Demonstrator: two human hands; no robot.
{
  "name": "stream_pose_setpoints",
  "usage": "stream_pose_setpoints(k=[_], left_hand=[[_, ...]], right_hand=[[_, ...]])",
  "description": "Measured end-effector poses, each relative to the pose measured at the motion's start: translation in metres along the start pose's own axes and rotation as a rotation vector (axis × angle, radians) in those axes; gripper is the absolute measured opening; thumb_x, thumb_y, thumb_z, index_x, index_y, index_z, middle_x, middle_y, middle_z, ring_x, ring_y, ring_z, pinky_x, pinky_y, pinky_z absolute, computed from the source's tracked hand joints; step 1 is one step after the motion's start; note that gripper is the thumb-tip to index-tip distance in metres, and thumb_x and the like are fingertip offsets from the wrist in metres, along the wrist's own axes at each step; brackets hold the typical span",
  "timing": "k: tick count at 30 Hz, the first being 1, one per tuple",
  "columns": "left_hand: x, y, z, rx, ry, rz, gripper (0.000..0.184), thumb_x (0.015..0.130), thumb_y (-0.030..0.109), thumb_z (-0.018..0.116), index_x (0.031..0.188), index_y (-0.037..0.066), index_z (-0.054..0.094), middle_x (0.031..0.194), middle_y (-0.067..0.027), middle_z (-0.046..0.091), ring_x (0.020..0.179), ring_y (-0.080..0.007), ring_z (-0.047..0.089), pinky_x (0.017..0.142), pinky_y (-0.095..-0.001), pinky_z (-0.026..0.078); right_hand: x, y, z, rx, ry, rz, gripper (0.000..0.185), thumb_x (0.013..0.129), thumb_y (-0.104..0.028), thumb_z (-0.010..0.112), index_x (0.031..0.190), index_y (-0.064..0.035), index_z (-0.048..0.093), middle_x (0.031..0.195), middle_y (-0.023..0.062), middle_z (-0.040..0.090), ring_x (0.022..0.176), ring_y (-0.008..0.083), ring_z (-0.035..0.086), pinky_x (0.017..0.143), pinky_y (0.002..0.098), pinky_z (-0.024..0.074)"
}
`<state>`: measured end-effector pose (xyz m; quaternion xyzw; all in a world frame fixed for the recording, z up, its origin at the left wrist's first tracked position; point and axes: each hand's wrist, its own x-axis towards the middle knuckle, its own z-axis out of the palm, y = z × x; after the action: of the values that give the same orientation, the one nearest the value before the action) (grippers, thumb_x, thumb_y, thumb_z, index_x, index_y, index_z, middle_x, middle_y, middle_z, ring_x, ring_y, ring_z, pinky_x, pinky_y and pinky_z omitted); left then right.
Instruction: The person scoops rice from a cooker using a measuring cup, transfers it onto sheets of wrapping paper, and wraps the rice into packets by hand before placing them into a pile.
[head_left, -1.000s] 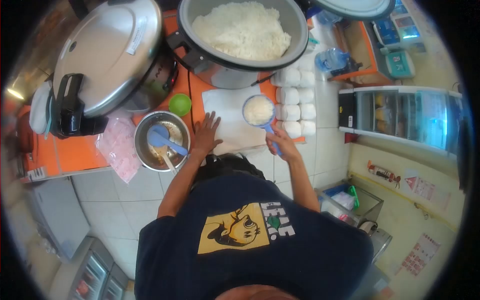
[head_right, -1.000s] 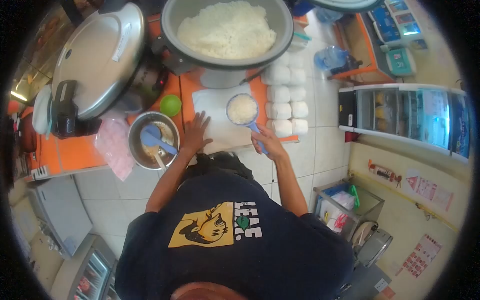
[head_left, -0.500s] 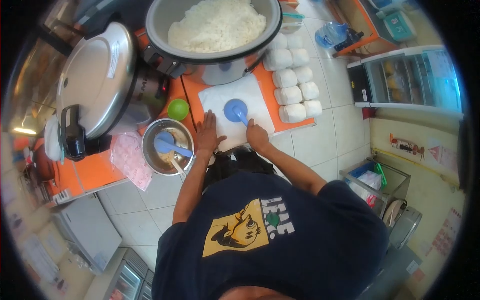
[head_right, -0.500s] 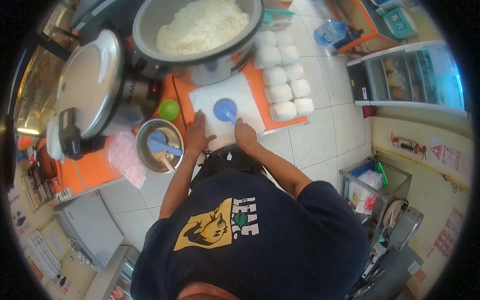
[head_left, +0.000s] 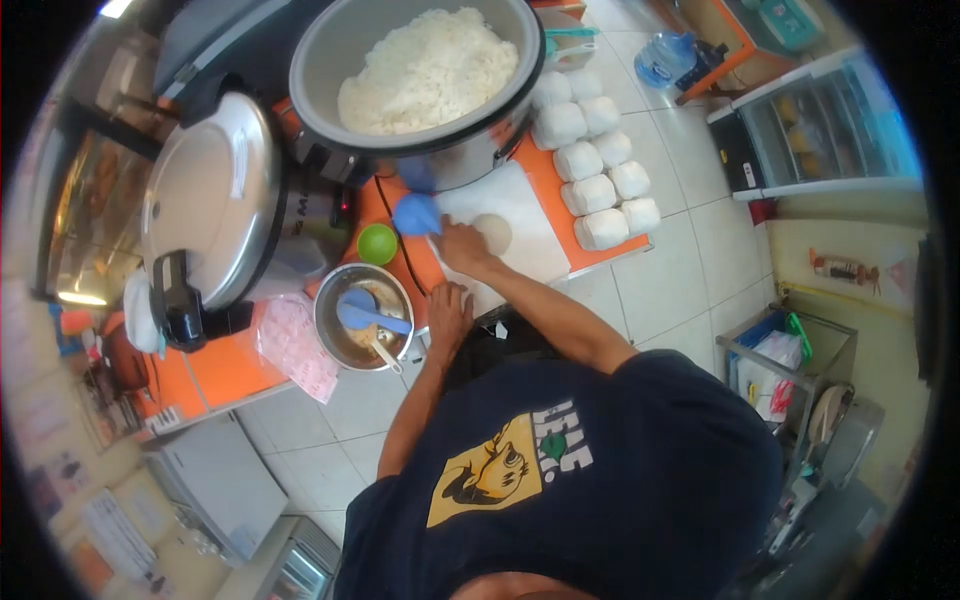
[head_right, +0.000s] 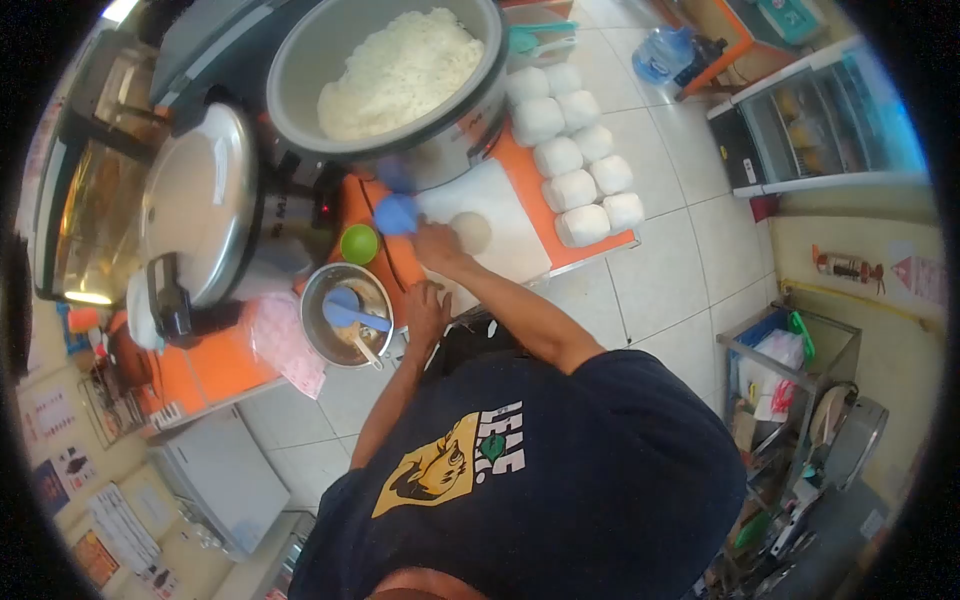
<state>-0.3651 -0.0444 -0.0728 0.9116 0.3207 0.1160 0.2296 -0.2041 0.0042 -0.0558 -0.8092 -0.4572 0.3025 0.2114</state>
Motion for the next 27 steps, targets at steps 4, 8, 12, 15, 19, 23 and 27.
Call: stream_pose_setpoints(k=[4,8,12,15,19,23,27], left_hand=[[-0.001,0.007,0.007,-0.176,0.109,0.073,0.020,0.085,0.004,0.066,0.104,0.001,0.059,0.101,-0.0161,0.059,0.099,-0.0363,0.058,0.089,-0.0483,0.046],[0.052,0.007,0.006,-0.264,0.133,0.008,0.027,0.090,-0.001,0.057,0.116,-0.002,0.058,0.116,-0.0208,0.059,0.114,-0.0394,0.057,0.091,-0.0436,0.051],[0.123,-0.017,0.028,0.034,0.258,-0.055,0.040,0.092,0.008,0.058,0.131,0.000,0.056,0.135,-0.0197,0.054,0.133,-0.0373,0.046,0.106,-0.0471,0.041],[0.139,-0.044,0.039,0.245,0.271,-0.060,0.039,0.091,0.015,0.062,0.128,0.002,0.061,0.139,-0.0173,0.054,0.137,-0.0341,0.042,0.111,-0.0499,0.034],[0.142,-0.051,0.035,0.193,0.174,0.045,0.023,0.086,0.017,0.069,0.105,0.006,0.069,0.136,-0.0159,0.055,0.136,-0.0323,0.043,0.108,-0.0499,0.034],[0.151,-0.038,0.008,0.128,0.124,-0.010,0.027,0.079,0.015,0.076,0.103,0.008,0.065,0.134,-0.0149,0.056,0.136,-0.0318,0.044,0.105,-0.0523,0.035],[0.162,-0.043,0.005,-0.190,0.083,-0.176,0.045,0.076,0.013,0.080,0.114,0.005,0.057,0.118,-0.0173,0.063,0.116,-0.0361,0.058,0.095,-0.0486,0.044]], right_hand=[[-0.001,-0.028,-0.034,-0.115,0.104,-0.307,0.030,0.095,-0.026,0.055,0.112,-0.0023,0.062,0.100,0.0203,0.070,0.095,0.0403,0.066,0.083,0.0552,0.0509],[0.021,0.097,-0.041,-0.231,0.411,-0.116,0.023,0.085,-0.011,0.058,0.103,-0.0055,0.071,0.095,0.0130,0.072,0.092,0.0331,0.065,0.079,0.0481,0.0502],[0.036,0.155,-0.053,-0.397,0.558,-0.371,0.028,0.087,-0.011,0.063,0.113,-0.0042,0.069,0.114,0.0104,0.069,0.104,0.0294,0.061,0.091,0.0445,0.0487],[0.039,0.167,-0.048,-0.444,0.567,-0.527,0.030,0.087,-0.011,0.063,0.116,-0.0041,0.068,0.108,0.0087,0.067,0.103,0.0271,0.059,0.090,0.0438,0.0467],[0.036,0.160,-0.057,-0.395,0.370,-0.397,0.037,0.085,-0.011,0.064,0.122,-0.0090,0.065,0.111,0.0092,0.064,0.114,0.0289,0.053,0.097,0.0458,0.0405],[0.036,0.133,-0.090,-0.225,0.231,-0.262,0.042,0.078,-0.023,0.074,0.119,-0.0134,0.067,0.111,0.0080,0.063,0.116,0.0292,0.051,0.095,0.0447,0.0410],[0.077,0.157,-0.088,0.067,-0.056,-0.036,0.039,0.072,-0.030,0.080,0.107,-0.0143,0.072,0.111,0.0089,0.068,0.112,0.0298,0.059,0.094,0.0427,0.0454]])
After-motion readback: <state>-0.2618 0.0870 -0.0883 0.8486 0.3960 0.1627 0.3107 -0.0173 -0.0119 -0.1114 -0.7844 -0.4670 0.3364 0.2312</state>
